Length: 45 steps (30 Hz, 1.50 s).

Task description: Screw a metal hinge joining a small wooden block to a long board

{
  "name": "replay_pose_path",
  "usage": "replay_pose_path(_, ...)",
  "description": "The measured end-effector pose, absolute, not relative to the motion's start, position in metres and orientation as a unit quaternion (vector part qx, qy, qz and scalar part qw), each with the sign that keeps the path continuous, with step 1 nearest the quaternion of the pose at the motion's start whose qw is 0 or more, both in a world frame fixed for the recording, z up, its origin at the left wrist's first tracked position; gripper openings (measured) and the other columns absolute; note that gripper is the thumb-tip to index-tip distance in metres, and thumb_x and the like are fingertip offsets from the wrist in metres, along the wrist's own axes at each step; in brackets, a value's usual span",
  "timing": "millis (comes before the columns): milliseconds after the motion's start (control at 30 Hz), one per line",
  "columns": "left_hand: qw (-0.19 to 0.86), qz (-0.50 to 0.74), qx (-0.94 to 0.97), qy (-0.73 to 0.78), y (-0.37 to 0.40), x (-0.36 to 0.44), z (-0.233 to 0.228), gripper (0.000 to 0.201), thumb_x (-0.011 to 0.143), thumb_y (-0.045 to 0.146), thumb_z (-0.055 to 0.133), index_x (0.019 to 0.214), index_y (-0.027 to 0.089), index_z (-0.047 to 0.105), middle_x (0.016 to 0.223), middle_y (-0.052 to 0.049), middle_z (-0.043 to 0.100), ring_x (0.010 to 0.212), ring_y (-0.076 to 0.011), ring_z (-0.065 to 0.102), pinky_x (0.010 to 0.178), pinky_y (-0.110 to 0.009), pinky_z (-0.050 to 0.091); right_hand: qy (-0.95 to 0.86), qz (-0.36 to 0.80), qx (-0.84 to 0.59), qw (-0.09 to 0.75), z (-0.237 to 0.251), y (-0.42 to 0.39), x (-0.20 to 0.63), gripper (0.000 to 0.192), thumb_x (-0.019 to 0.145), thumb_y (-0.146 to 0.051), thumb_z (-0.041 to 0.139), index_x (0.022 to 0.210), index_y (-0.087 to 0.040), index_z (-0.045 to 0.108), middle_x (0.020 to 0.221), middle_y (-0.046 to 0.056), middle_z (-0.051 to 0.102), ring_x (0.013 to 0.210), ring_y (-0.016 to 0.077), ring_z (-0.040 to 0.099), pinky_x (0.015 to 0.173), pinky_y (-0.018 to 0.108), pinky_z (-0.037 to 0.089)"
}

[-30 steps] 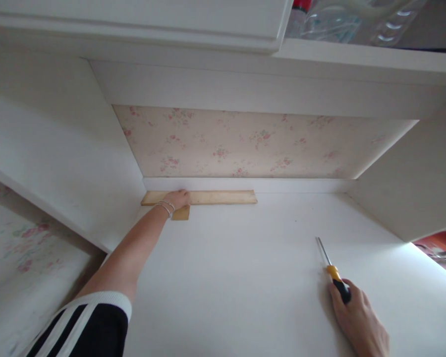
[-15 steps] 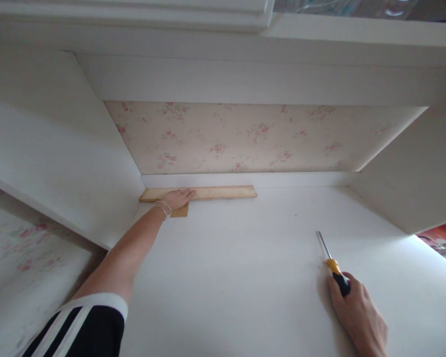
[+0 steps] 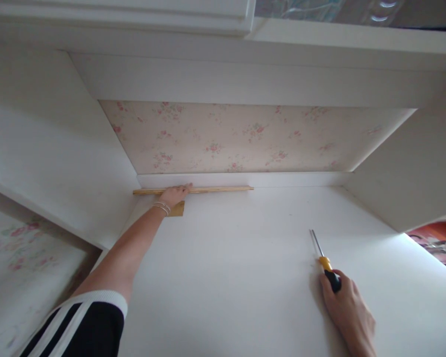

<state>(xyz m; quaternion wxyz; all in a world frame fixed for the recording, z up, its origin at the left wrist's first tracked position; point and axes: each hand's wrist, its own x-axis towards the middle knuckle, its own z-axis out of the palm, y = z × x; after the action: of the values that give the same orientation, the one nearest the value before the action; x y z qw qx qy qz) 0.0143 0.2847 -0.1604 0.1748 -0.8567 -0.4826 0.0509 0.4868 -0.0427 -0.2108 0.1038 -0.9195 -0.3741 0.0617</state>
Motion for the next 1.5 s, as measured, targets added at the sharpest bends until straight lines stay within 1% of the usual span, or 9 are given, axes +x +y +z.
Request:
replay_pose_path(67,0.180,0.045,-0.850,-0.493,0.281,0.018,-0.158,0.048,0.086,0.004,0.029,0.132,0.012,0.037,0.094,-0.018,0.059,0.080,-0.0225,0.062,0.071,-0.037,0.048,-0.378,0.057,-0.918,0.104,-0.210,-0.043,0.486,0.060,0.082,-0.066,0.022,0.124,-0.028,0.042,0.127,0.011,0.051,0.095,0.0353,0.060,0.067,0.045,0.046)
replay_pose_path(200,0.184,0.029,-0.847,-0.497,0.270,0.023,-0.143,0.038,0.087,0.007,0.032,0.122,0.010,0.045,0.094,-0.019,0.057,0.085,-0.0247,0.060,0.075,-0.040,0.046,-0.383,0.051,-0.916,0.105,-0.209,-0.044,0.484,0.061,0.082,-0.066,0.020,0.124,-0.028,0.042,0.126,0.011,0.051,0.094,0.0358,0.060,0.069,0.046,0.046)
replay_pose_path(400,0.207,-0.029,-0.835,-0.509,0.209,0.043,-0.115,0.040,0.089,0.011,0.030,0.128,0.012,0.036,0.099,-0.016,0.055,0.088,-0.0241,0.057,0.073,-0.035,0.046,-0.392,0.061,-0.912,0.105,-0.210,-0.046,0.487,0.061,0.082,-0.066,0.021,0.125,-0.028,0.043,0.124,0.012,0.052,0.093,0.0356,0.060,0.067,0.047,0.046)
replay_pose_path(567,0.186,-0.049,-0.831,-0.522,0.124,0.068,-0.112,0.042,0.090,0.011,0.027,0.131,0.014,0.032,0.108,-0.018,0.053,0.096,-0.0246,0.055,0.074,-0.033,0.046,-0.413,0.024,-0.902,0.121,-0.213,-0.049,0.488,0.057,0.084,-0.059,0.027,0.124,-0.024,0.046,0.113,0.013,0.056,0.099,0.0333,0.056,0.074,0.045,0.045)
replay_pose_path(700,0.163,-0.057,-0.845,-0.506,0.073,0.083,-0.118,0.041,0.090,0.011,0.029,0.130,0.017,0.033,0.111,-0.017,0.053,0.099,-0.0249,0.053,0.080,-0.036,0.045,-0.435,-0.028,-0.889,0.139,-0.219,-0.052,0.489,0.053,0.084,-0.055,0.031,0.120,-0.022,0.049,0.108,0.013,0.057,0.102,0.0314,0.052,0.083,0.044,0.040)
replay_pose_path(900,0.167,-0.047,-0.851,-0.495,0.037,0.095,-0.138,0.042,0.088,0.009,0.028,0.129,0.018,0.034,0.117,-0.018,0.050,0.096,-0.0252,0.054,0.075,-0.038,0.046,-0.427,-0.029,-0.887,0.173,-0.224,-0.059,0.490,0.053,0.085,-0.056,0.030,0.121,-0.022,0.049,0.113,0.012,0.054,0.104,0.0316,0.050,0.085,0.044,0.038)
replay_pose_path(1133,0.180,-0.026,-0.849,-0.496,0.019,0.101,-0.171,0.039,0.088,0.008,0.029,0.124,0.016,0.041,0.112,-0.019,0.054,0.091,-0.0250,0.057,0.071,-0.037,0.046,-0.426,-0.009,-0.877,0.223,-0.225,-0.065,0.493,0.053,0.085,-0.054,0.031,0.122,-0.021,0.050,0.112,0.014,0.053,0.103,0.0306,0.049,0.085,0.042,0.037)
replay_pose_path(1367,0.208,-0.034,-0.851,-0.481,0.008,0.106,-0.197,0.039,0.088,0.007,0.033,0.124,0.014,0.044,0.124,-0.021,0.050,0.105,-0.0285,0.054,0.086,-0.045,0.042,-0.426,-0.017,-0.868,0.256,-0.232,-0.066,0.498,0.049,0.085,-0.048,0.036,0.121,-0.018,0.052,0.108,0.014,0.054,0.100,0.0299,0.049,0.085,0.041,0.038)
replay_pose_path(1500,0.175,-0.036,-0.853,-0.490,0.007,0.108,-0.204,0.044,0.087,0.006,0.036,0.130,0.015,0.043,0.130,-0.022,0.046,0.112,-0.0303,0.051,0.089,-0.047,0.040,-0.425,-0.021,-0.869,0.254,-0.233,-0.067,0.497,0.050,0.084,-0.049,0.038,0.120,-0.019,0.052,0.108,0.014,0.054,0.099,0.0301,0.049,0.083,0.042,0.038)
